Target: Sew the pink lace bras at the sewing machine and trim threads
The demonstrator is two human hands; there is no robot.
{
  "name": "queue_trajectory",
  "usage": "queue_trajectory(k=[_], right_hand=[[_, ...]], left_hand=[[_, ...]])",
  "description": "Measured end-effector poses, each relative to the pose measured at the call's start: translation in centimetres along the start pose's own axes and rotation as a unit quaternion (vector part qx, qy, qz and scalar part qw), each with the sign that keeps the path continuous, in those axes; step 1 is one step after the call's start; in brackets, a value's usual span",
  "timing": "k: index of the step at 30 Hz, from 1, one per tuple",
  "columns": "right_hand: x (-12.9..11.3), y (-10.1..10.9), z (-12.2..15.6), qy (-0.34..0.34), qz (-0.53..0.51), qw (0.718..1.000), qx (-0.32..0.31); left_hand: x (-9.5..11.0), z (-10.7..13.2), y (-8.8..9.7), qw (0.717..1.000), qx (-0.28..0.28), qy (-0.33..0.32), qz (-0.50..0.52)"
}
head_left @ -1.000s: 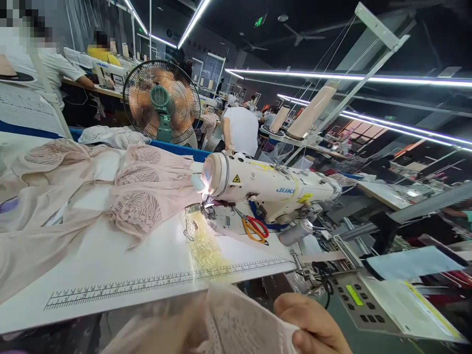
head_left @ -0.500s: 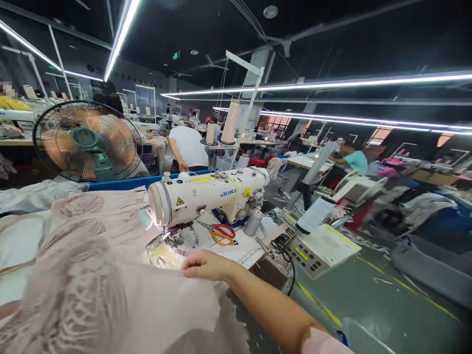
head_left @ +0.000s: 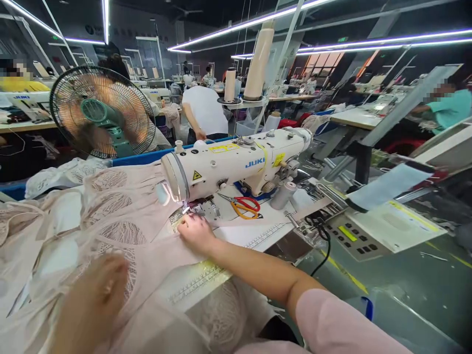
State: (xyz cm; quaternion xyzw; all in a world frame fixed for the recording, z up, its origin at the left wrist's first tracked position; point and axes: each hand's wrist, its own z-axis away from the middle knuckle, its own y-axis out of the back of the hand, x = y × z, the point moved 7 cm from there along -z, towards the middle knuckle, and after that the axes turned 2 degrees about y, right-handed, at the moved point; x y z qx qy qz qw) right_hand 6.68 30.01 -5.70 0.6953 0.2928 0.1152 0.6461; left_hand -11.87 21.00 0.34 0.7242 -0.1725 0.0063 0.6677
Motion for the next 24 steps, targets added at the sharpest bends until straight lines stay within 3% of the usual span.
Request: queue_trajectory(k=[1,4,7,10,15,19,24], right_hand=[[0.0,0.2,0.2,-0.002,0.009,1.0,0.005],[0.4,0.5,1.2,0.0,0.027,1.0,0.003],[1.3,0.7,3.5,0.016,0.034,0.999,-0.003],[2.2,0.6,6.5,0.047,0.012,0.999,0.013],[3.0,0.3,10.0,0.085,-0.062,0.99,0.097],[2.9,-0.1,10.4,0.094,-0.086,0.986,0.106],[3.1,-0.3,10.0,0.057,-0.084,0.991,0.09]], left_hand=[[1.9,-1.2,-1.8,1.0,0.014,-0.011,0.001],[7.4,-4.6,-7.8,0.994,-0.016,-0.101,-0.024],[9.0,-6.7,-10.8,0.989,-0.025,-0.131,-0.06],[8.5,-7.5,-11.1,0.986,-0.026,-0.136,-0.095],[8.8,-8.7,-9.7,0.983,-0.018,-0.114,-0.143],[9.7,-9.7,-9.2,0.984,-0.009,-0.082,-0.156],[9.7,-10.6,-9.3,0.984,-0.003,-0.06,-0.17]])
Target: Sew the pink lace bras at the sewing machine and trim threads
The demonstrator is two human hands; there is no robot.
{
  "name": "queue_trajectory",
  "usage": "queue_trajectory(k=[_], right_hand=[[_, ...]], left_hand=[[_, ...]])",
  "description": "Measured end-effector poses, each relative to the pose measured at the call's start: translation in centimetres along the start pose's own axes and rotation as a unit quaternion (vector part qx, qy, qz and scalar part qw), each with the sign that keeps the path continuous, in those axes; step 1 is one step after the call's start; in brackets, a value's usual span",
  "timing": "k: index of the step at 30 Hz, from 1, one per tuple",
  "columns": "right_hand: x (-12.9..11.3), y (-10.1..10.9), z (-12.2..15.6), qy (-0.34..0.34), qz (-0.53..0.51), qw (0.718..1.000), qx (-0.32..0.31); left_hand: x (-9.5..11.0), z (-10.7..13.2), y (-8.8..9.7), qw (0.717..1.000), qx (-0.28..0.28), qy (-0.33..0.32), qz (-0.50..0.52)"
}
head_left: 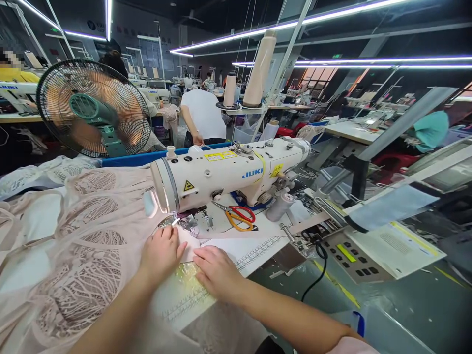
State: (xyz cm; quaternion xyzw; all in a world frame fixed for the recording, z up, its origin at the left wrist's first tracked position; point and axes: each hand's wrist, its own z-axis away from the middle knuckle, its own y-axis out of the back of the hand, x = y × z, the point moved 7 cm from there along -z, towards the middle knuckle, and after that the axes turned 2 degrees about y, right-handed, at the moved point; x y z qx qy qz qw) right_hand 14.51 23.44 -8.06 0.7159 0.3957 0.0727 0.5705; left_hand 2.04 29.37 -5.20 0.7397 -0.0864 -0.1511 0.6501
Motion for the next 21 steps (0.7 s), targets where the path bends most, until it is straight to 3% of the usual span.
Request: queue_trajectory(k=[13,17,21], right_hand=[[-0.6,-0.5,-0.6,0.023,0.001,1.0,0.011],[-1.1,-0.7,-1.9,0.033,0.002,0.999,0.019],[-1.5,-0.9,-2.9,0.03,-0.001,0.999,0.017]], left_hand=[[-1.0,-1.3,-0.2,0.999,0.031,-0.011,-0.011],[-0.3,-1.3,0.1,0.996,0.038,-0.078,-0.01],[1.6,1.2,-1.2,0.982,0.039,-0.183,0.017]])
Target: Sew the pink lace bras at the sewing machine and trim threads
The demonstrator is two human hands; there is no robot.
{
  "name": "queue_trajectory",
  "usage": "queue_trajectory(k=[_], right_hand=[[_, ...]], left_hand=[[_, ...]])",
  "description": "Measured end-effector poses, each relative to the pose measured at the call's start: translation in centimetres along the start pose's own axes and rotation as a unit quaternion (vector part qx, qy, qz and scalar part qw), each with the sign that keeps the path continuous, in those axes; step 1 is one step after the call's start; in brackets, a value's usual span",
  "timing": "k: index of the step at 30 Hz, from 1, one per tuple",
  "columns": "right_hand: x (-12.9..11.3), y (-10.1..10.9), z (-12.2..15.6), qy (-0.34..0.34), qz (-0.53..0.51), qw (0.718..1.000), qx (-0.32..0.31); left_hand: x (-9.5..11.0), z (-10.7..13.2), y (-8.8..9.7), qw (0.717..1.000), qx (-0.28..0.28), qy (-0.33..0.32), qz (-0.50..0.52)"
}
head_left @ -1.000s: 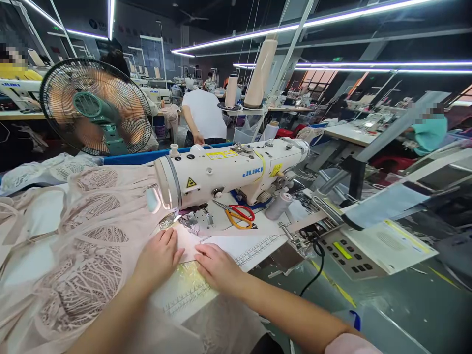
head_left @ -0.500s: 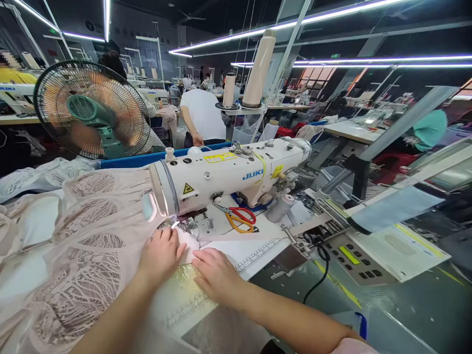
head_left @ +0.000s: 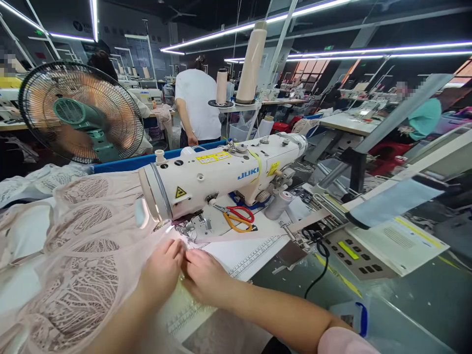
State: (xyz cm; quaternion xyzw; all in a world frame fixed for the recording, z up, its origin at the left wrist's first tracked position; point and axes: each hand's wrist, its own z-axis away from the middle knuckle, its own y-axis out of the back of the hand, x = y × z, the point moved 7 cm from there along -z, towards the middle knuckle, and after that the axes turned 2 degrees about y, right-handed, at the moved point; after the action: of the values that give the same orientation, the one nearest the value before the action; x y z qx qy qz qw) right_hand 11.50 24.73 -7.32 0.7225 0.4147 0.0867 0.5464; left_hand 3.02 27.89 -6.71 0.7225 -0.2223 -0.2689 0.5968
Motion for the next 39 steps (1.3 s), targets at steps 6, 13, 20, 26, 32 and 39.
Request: queue_trajectory(k=[6,13,20,26,32,39], right_hand=[[-0.1,0.2,0.1,0.014,-0.016,1.0,0.01],[0.6,0.5,0.8,0.009,-0.065,0.997,0.039],[0.8,1.0,0.6,0.005,-0.069,0.996,0.062],[1.0,1.0,0.6,-0.004,-0.085,0.995,0.054],[1.0,1.2,0.7,-0.008,-0.098,0.994,0.051],[1.1,1.4,0.8,-0.013,-0.109,0.992,0.057]], left_hand=[[0.4,2.9,-1.0,0.993,0.062,-0.025,0.097],[-1.0,2.8,-0.4,0.993,0.058,-0.056,0.083],[-2.5,2.3,-0.5,0.994,0.046,-0.057,0.081],[-3.5,2.0,-0.5,0.989,0.054,-0.064,0.121],[-4.0,1.7,-0.4,0.987,0.038,-0.073,0.136],[-4.5,1.3,-0.3,0.991,0.018,-0.073,0.11]])
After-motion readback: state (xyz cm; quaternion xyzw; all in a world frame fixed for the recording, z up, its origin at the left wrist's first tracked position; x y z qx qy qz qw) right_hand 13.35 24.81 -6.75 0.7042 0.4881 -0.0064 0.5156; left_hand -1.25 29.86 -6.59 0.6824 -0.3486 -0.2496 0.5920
